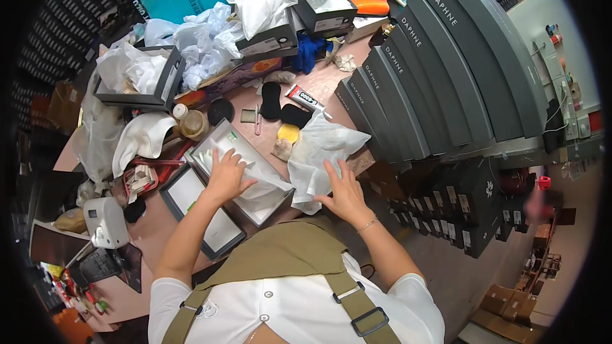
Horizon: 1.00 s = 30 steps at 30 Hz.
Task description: Cleaning and packaging high-heeled shoes into boxes.
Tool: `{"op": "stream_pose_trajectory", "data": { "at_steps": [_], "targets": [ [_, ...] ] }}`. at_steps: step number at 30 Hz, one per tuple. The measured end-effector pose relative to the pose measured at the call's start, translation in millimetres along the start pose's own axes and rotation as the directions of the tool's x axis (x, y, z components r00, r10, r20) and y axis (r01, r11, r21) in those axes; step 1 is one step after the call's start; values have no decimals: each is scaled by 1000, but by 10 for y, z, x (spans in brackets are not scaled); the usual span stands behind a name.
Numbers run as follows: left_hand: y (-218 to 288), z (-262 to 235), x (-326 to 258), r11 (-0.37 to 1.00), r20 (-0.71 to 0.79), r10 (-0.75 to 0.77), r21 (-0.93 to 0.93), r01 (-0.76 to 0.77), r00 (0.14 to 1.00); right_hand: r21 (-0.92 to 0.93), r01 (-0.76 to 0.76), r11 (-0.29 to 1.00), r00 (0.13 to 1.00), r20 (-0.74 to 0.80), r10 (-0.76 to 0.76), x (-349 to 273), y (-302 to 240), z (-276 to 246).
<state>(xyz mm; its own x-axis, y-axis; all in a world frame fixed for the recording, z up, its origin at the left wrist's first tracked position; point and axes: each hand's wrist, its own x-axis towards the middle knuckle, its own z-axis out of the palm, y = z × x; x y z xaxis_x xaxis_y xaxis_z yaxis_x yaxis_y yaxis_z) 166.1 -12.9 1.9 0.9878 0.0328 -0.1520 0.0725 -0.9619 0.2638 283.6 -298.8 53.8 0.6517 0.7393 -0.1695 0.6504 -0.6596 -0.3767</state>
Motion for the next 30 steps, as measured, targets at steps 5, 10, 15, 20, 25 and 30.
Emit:
{"op": "stream_pose_trajectory", "data": {
  "at_steps": [5,10,15,20,25,30],
  "targets": [
    [-69,524,101,989,390,-7,139,-51,921,24,-89,996,972,-217,92,-98,58,520],
    [48,530,29,979,-247,68,205,-16,967,394,-334,856,912,-92,399,-250,553,646],
    [18,609,-5,972,352,-93,234,8,931,457,-46,888,916,-335,220,-244,514,337],
    [-47,193,8,915,256,34,-398,73,966,458,157,875,872,-480,94,64,475,-157],
    [654,60,322,-308,401,-152,-888,342,903,580,207,788,925,-378,35,482,-5,-946],
    [734,231,284,-790,350,225,-481,381,909,629,513,584,843,-242,-480,135,-892,-749]
  ]
}}
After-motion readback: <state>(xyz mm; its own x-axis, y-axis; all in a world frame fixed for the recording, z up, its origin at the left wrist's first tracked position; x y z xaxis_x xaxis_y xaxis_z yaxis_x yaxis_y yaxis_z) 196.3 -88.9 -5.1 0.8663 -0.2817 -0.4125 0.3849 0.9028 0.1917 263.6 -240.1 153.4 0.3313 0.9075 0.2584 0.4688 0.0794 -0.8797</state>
